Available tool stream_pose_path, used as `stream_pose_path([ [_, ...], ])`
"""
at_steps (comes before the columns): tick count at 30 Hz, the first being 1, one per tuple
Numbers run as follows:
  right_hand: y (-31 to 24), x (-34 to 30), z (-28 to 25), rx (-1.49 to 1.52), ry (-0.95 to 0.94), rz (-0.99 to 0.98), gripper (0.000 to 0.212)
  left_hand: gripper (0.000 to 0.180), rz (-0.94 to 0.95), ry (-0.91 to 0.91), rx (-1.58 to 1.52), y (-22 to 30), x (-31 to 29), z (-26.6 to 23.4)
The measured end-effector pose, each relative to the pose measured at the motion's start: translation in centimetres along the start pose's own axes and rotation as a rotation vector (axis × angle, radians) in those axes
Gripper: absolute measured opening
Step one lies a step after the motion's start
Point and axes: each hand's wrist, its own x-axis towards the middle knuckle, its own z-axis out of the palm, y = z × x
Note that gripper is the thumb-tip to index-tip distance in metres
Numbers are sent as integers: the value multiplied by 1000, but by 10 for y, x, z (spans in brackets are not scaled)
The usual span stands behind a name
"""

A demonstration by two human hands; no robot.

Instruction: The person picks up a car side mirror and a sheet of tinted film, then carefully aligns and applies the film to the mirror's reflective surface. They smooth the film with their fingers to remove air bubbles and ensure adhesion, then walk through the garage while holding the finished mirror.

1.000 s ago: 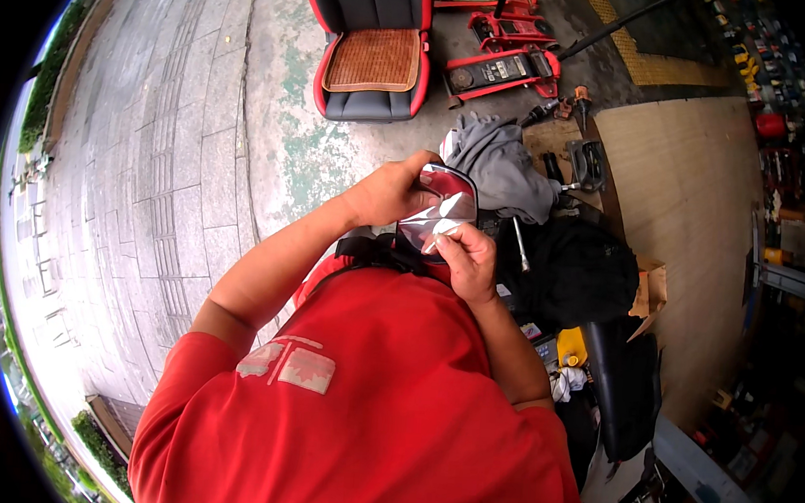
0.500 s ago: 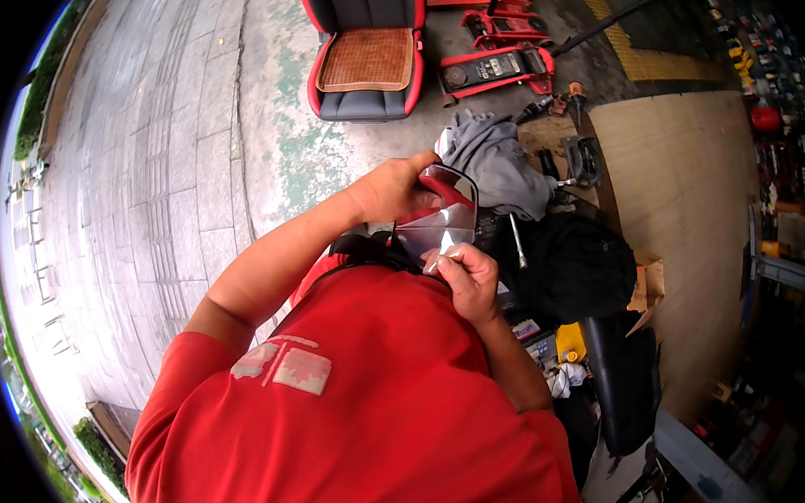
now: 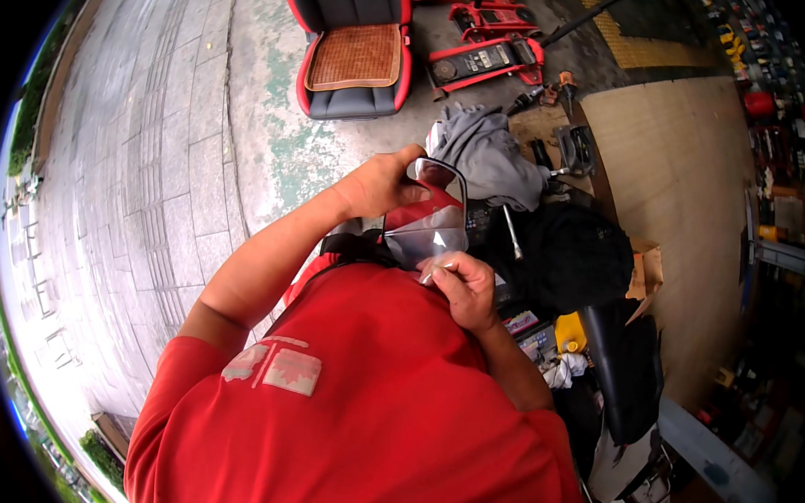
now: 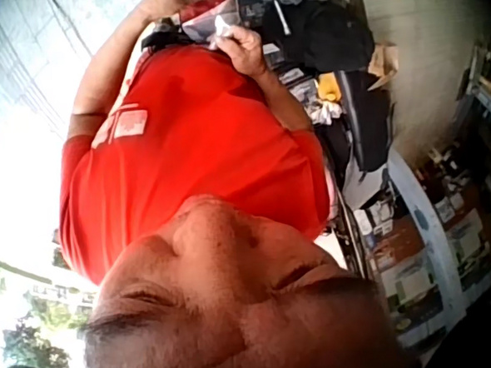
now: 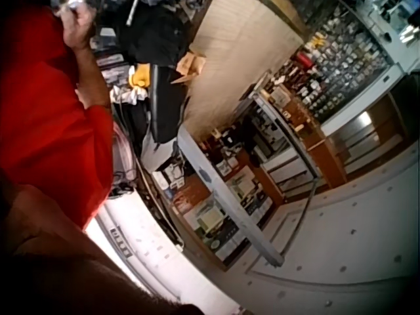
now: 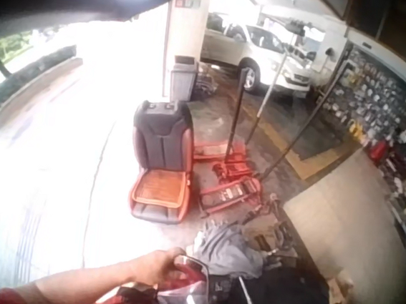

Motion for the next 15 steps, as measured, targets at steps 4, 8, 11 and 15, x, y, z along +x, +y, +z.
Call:
stream_pose_path([
  [4, 0, -2, 1, 5, 17, -37, 12, 51, -10, -2, -40, 0, 0, 0],
  [8, -7, -5, 0, 16, -4, 7, 12, 50, 70, 38, -37, -12, 2, 5],
  [11, -8, -9, -2, 7, -12, 18, 13, 50, 38, 22, -15, -11, 4, 5],
  [15, -12, -9, -2, -8, -13, -5, 13, 51, 25, 18, -30, -13, 6, 6],
])
